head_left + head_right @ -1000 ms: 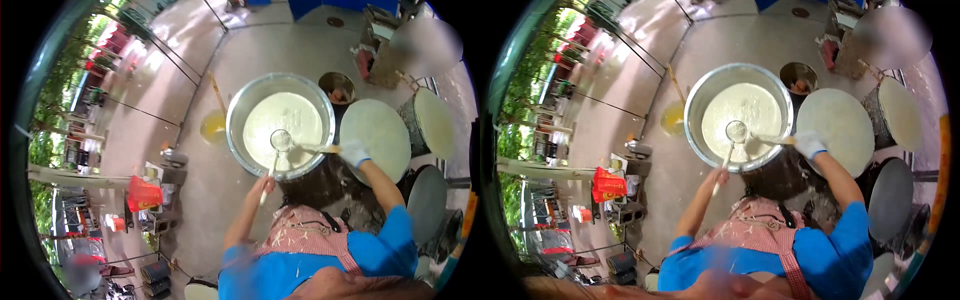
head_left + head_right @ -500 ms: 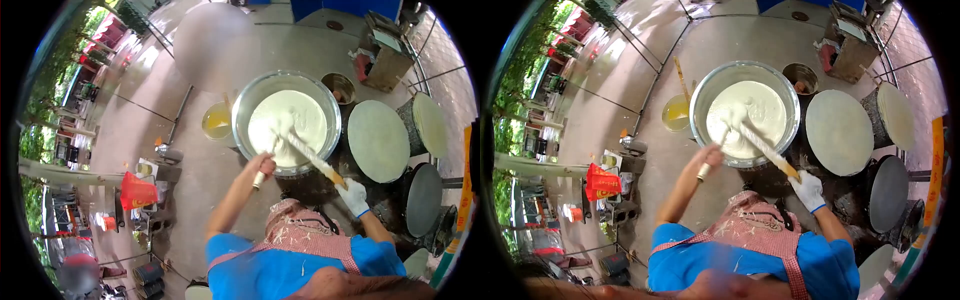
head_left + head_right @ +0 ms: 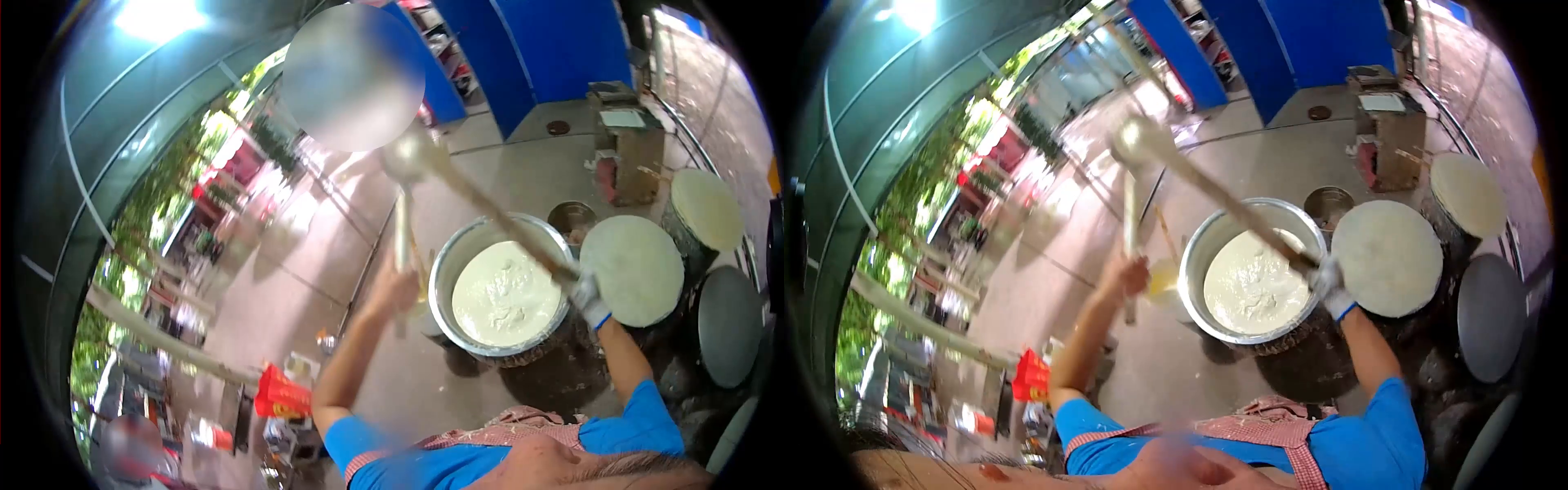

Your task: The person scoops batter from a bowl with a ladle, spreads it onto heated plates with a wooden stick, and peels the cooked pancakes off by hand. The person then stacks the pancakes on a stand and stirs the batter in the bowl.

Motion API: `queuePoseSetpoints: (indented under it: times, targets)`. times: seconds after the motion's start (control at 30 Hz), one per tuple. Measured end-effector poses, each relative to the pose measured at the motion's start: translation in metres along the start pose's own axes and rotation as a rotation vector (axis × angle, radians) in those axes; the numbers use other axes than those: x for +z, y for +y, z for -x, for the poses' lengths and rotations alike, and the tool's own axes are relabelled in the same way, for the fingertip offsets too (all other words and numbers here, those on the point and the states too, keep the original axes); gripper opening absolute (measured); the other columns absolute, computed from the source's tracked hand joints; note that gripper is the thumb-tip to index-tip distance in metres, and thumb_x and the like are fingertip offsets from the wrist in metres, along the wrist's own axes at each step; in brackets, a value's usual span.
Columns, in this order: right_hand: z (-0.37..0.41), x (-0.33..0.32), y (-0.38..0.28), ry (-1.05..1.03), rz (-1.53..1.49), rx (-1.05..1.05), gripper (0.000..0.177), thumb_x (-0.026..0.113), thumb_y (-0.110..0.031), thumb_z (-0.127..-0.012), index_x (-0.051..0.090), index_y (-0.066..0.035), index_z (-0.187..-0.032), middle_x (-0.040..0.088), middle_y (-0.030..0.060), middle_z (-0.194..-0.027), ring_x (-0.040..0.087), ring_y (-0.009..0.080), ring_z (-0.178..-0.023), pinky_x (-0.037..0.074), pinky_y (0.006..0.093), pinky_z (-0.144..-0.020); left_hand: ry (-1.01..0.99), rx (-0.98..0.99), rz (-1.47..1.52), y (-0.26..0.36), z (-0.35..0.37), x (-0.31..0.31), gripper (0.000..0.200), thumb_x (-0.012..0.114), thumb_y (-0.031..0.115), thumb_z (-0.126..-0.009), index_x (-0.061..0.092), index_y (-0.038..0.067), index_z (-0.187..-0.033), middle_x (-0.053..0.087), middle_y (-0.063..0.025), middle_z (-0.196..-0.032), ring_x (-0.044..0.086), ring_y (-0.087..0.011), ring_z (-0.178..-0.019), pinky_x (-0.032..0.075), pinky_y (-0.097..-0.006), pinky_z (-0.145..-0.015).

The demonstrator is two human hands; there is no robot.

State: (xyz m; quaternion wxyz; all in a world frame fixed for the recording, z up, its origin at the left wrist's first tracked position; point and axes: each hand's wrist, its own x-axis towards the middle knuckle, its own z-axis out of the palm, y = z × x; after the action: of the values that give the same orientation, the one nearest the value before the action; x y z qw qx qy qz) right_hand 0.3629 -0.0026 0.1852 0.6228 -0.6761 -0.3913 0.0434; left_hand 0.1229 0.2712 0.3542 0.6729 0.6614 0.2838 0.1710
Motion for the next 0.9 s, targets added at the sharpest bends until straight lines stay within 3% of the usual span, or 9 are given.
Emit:
queuePoseSetpoints:
  times: [0.07, 0.13, 0.23, 0.37, 0.47, 0.53, 0.67, 0.77, 0.9]
  targets:
    - [0.057, 0.013, 0.066, -0.128, -0.016, 0.435, 0.043, 0.072, -0.038, -0.071, 0.069, -0.003, -0.096, 0.067, 0.0141, -0.085, 0.063, 0.0219, -0.083, 0.048, 0.0347, -0.073, 0.038, -0.374, 0.088, -0.052, 0.010, 0.018, 0.022, 0.056, 0.018, -0.088, 0.049, 0.006, -0.105, 0.041, 0.0016, -0.061, 0.042, -0.0080, -0.045, 0.034, -0.0240, -0.034]
    - [0.105, -0.005, 0.054, -0.135, 0.221, 0.707, 0.041, 0.073, -0.041, -0.069, 0.071, -0.004, -0.085, 0.067, 0.0126, -0.072, 0.064, 0.0210, -0.071, 0.048, 0.0350, -0.065, -0.376, -0.891, 1.090, -0.115, -0.026, -0.011, 0.017, 0.054, 0.018, -0.091, 0.044, 0.008, -0.081, 0.038, 0.0028, -0.059, 0.038, -0.0066, -0.044, 0.032, -0.0206, -0.034]
    - [0.143, -0.055, -0.003, -0.107, 0.478, 0.693, 0.039, 0.073, -0.041, -0.069, 0.070, -0.004, -0.080, 0.064, 0.0098, -0.064, 0.061, 0.0162, -0.059, 0.045, 0.0319, -0.056, -0.339, -0.918, 0.798, -0.115, -0.015, 0.016, 0.026, 0.052, 0.015, -0.092, 0.036, 0.013, -0.072, 0.034, 0.0026, -0.059, 0.031, -0.0059, -0.041, 0.027, -0.0173, -0.031]
    - [0.177, -0.095, -0.040, 0.171, 0.041, 0.656, 0.028, 0.072, -0.030, -0.077, 0.068, -0.002, -0.082, 0.059, 0.0038, -0.061, 0.053, 0.0096, -0.054, 0.043, 0.0279, -0.052, -0.422, -0.449, 0.259, -0.080, 0.021, 0.110, 0.066, 0.048, 0.011, -0.088, 0.013, 0.032, -0.140, 0.035, 0.0000, -0.062, 0.032, -0.0092, -0.039, 0.025, -0.0199, -0.028]
    - [0.225, -0.113, -0.017, 0.183, -0.048, 0.848, 0.030, 0.072, -0.032, -0.078, 0.069, -0.006, -0.092, 0.062, 0.0014, -0.069, 0.056, 0.0097, -0.057, 0.046, 0.0257, -0.050, -0.613, -0.539, 0.294, -0.113, 0.017, 0.173, 0.005, 0.049, 0.016, -0.089, 0.049, 0.011, -0.090, 0.031, 0.0046, -0.054, 0.032, -0.0076, -0.039, 0.023, -0.0201, -0.029]
    - [0.283, -0.132, -0.014, 0.175, 0.115, 0.939, 0.039, 0.068, -0.041, -0.079, 0.068, -0.005, -0.095, 0.062, 0.0040, -0.067, 0.057, 0.0129, -0.057, 0.047, 0.0295, -0.053, -0.742, -1.179, 0.750, -0.144, 0.002, 0.216, 0.011, 0.047, 0.014, -0.091, 0.044, 0.008, -0.082, 0.036, 0.0024, -0.059, 0.034, -0.0049, -0.043, 0.029, -0.0174, -0.032]
    - [0.456, -0.173, 0.005, 0.339, 0.446, 0.850, 0.043, 0.065, -0.050, -0.076, 0.069, -0.008, -0.085, 0.063, 0.0136, -0.068, 0.058, 0.0245, -0.055, 0.045, 0.0363, -0.054, -0.695, -0.582, 0.030, -0.203, 0.051, 0.347, 0.015, 0.046, 0.012, -0.091, 0.050, -0.003, -0.092, 0.043, -0.0005, -0.058, 0.043, -0.0107, -0.042, 0.040, -0.0192, -0.037]
    - [0.561, -0.213, -0.018, 0.504, 0.820, 0.836, 0.040, 0.066, -0.045, -0.076, 0.068, -0.006, -0.081, 0.063, 0.0158, -0.071, 0.061, 0.0292, -0.062, 0.047, 0.0385, -0.057, -0.793, -1.689, 0.999, -0.238, 0.062, 0.447, 0.012, 0.043, 0.008, -0.091, 0.045, -0.004, -0.095, 0.044, -0.0012, -0.059, 0.041, -0.0093, -0.040, 0.038, -0.0218, -0.036]
    - [0.582, -0.294, -0.077, 0.819, 0.975, 1.216, 0.038, 0.064, -0.039, -0.079, 0.067, -0.002, -0.092, 0.065, 0.0190, -0.085, 0.062, 0.0350, -0.081, 0.049, 0.0391, -0.070, -1.144, -1.723, 0.895, -0.225, 0.077, 0.568, 0.010, 0.044, 0.012, -0.092, 0.041, 0.007, -0.084, 0.036, 0.0006, -0.056, 0.031, -0.0111, -0.037, 0.030, -0.0283, -0.034]
